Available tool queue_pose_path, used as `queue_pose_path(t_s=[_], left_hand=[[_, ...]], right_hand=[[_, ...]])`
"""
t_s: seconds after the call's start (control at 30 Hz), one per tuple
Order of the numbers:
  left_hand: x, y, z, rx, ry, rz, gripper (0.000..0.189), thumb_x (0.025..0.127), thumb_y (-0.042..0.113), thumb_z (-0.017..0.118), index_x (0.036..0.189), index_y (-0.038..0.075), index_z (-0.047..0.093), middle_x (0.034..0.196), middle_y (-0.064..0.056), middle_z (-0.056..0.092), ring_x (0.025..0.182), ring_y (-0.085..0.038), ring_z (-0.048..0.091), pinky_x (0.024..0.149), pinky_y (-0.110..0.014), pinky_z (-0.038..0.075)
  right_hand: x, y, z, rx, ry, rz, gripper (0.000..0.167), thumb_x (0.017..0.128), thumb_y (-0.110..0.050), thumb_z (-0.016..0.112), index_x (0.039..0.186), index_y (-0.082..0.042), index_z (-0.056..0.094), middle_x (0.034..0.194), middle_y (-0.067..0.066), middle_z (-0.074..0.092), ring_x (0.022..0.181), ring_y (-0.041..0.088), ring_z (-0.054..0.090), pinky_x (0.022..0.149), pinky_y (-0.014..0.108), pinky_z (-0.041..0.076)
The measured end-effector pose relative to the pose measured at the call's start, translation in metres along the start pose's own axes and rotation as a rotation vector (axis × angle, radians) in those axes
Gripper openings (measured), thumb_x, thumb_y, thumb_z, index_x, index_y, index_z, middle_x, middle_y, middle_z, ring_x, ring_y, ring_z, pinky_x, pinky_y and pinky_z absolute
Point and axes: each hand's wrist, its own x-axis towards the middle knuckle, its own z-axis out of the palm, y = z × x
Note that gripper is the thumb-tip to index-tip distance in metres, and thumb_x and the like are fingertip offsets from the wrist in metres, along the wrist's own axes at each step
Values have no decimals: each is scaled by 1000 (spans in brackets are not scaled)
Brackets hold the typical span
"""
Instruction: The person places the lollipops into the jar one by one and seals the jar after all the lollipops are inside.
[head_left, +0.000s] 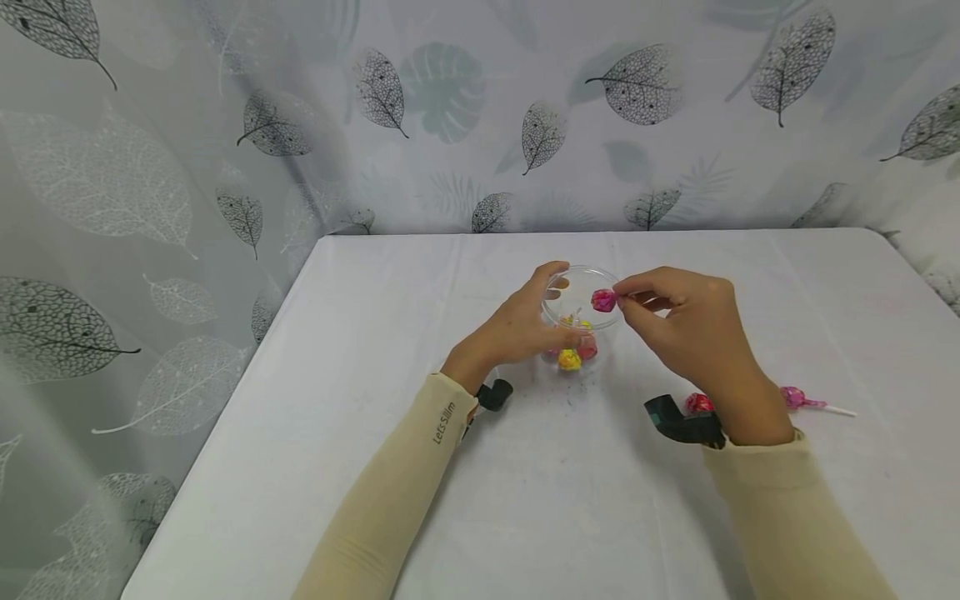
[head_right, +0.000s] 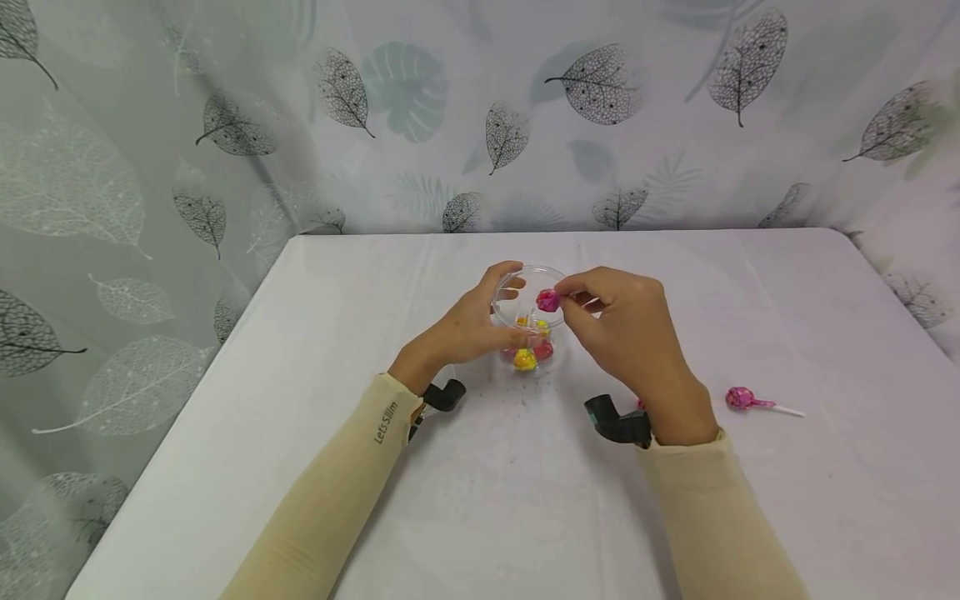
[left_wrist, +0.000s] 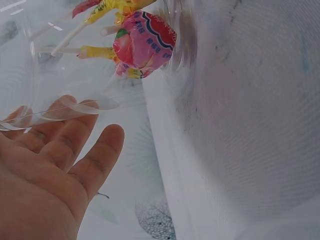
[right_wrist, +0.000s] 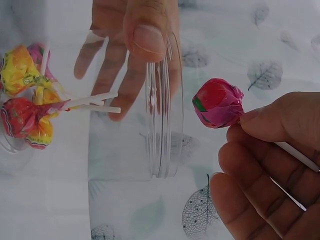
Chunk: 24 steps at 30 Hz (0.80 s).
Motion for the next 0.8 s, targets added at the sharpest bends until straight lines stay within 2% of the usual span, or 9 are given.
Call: queue_pose_path(t_s=[0.5,0.67,0.8], left_hand=[[-1,0,1,3,-9,-2,106,82,49,87,162,31,20,162,-2,42,147,-20,43,115,-57,40],[0,0,1,-1,-12,7,107,82,49,88,163,31,19,163,-5,41,148,-21,42,116,-57,40],[0,0,0,-4,-12,12,107,82,48,88,163,30,19,162,-3,42,148,-21,42,116,-57,40]], right_hand=[[-1,-2,6,-38,-66,16,14,87,6,77,99,-1,80,92,9,79,78,23,75,78,2,45],[-2,0,8,-35,-76,-2,15,87,7,78,98,-2,81,92,8,79,78,21,75,77,2,44],[-2,1,9,-34,-87,-13,15,86,7,78,97,-3,81,92,8,79,77,20,74,75,9,50]])
